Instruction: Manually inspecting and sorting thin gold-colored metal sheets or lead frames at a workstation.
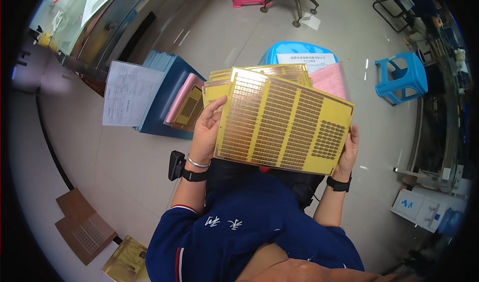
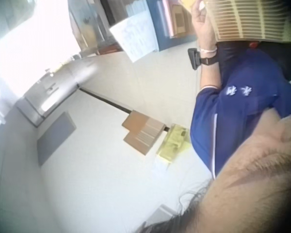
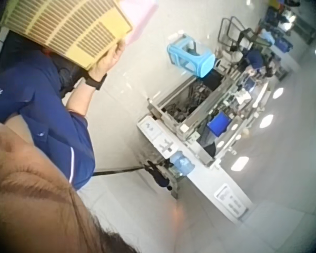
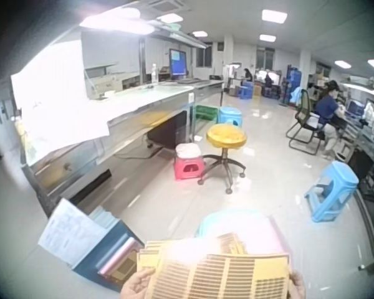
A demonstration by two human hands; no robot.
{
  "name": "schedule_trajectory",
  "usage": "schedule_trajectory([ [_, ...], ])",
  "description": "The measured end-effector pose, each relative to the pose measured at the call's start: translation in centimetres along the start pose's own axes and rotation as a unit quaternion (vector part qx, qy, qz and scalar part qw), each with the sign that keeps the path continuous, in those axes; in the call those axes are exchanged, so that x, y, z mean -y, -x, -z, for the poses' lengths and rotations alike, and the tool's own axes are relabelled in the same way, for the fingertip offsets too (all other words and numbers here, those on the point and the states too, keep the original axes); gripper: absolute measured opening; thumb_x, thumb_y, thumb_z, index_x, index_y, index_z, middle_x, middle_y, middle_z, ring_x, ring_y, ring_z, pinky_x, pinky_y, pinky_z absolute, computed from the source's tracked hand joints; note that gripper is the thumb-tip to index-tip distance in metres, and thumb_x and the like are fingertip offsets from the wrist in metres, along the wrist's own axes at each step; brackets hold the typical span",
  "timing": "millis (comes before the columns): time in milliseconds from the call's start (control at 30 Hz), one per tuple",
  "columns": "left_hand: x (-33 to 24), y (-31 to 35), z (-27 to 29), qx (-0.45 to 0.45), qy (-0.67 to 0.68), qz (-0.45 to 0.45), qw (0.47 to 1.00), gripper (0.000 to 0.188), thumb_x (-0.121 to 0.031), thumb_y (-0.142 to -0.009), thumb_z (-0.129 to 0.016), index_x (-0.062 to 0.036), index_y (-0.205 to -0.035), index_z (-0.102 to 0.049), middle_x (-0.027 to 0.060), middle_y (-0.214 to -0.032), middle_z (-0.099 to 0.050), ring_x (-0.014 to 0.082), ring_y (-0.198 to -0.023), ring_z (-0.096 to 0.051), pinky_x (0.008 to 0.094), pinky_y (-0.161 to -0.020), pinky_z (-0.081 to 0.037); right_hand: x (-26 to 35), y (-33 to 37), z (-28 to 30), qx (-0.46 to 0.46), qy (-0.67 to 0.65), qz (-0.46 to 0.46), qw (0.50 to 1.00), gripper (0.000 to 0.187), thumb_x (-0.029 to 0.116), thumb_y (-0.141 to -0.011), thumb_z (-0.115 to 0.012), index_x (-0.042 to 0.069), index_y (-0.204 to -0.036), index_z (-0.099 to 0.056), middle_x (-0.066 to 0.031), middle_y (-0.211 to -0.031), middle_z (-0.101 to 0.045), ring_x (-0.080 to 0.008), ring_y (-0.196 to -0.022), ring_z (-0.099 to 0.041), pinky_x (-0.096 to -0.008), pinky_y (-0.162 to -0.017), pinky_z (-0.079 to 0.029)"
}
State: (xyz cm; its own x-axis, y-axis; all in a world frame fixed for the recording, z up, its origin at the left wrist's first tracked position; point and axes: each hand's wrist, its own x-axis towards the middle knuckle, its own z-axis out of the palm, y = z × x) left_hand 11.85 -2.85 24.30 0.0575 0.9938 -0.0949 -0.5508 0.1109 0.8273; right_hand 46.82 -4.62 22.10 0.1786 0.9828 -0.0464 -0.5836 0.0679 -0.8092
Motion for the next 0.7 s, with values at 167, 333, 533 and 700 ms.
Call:
schedule_trajectory([
  [167, 0.0, -0.1, 0.4, -0.01, 0.057, 0.01, 0.998, 0.04, -0.007, -0.093, -0.046, -0.0016, -0.132, -0.039, 0.014, -0.111, -0.06, 0.014, -0.101, -0.057, 0.0265, -0.087, -0.046, 0.2, 0.1, -1.3, -0.022, -0.021, -0.003, 1.0, 0.029, 0.006, -0.095, -0.038, 0.006, -0.12, -0.053, -0.012, -0.12, -0.055, -0.02, -0.104, -0.058, -0.0325, -0.087, -0.052],
  [333, -0.2, -0.1, 0.0, -0.013, 0.122, 0.026, 0.992, 0.039, -0.009, -0.094, -0.044, -0.0007, -0.132, -0.038, 0.0133, -0.113, -0.059, 0.0134, -0.104, -0.056, 0.0253, -0.089, -0.045, 0.4, -0.1, -1.2, -0.019, -0.005, -0.003, 1.0, 0.03, 0.007, -0.095, -0.038, 0.006, -0.124, -0.048, -0.0126, -0.122, -0.054, -0.0208, -0.107, -0.056, -0.0336, -0.089, -0.051],
  [533, 0.7, -0.1, 0.8, -0.003, 0.057, 0.015, 0.998, 0.04, -0.011, -0.094, -0.047, -0.001, -0.132, -0.04, 0.0117, -0.118, -0.056, 0.0134, -0.105, -0.055, 0.0257, -0.091, -0.043, 0.4, 0.0, -2.3, -0.032, -0.006, 0.007, 0.999, 0.03, 0.008, -0.095, -0.039, 0.005, -0.124, -0.047, -0.0132, -0.122, -0.053, -0.0211, -0.107, -0.056, -0.0338, -0.09, -0.049],
  [700, 0.6, -0.2, 0.8, -0.028, 0.03, 0.009, 0.999, 0.039, -0.01, -0.093, -0.047, -0.0002, -0.131, -0.041, 0.0106, -0.117, -0.057, 0.0125, -0.104, -0.055, 0.0255, -0.089, -0.045, 0.6, 0.1, -2.6, -0.036, -0.01, 0.012, 0.999, 0.031, 0.007, -0.095, -0.041, 0.006, -0.125, -0.047, -0.0131, -0.121, -0.054, -0.021, -0.108, -0.055, -0.0337, -0.091, -0.048],
])
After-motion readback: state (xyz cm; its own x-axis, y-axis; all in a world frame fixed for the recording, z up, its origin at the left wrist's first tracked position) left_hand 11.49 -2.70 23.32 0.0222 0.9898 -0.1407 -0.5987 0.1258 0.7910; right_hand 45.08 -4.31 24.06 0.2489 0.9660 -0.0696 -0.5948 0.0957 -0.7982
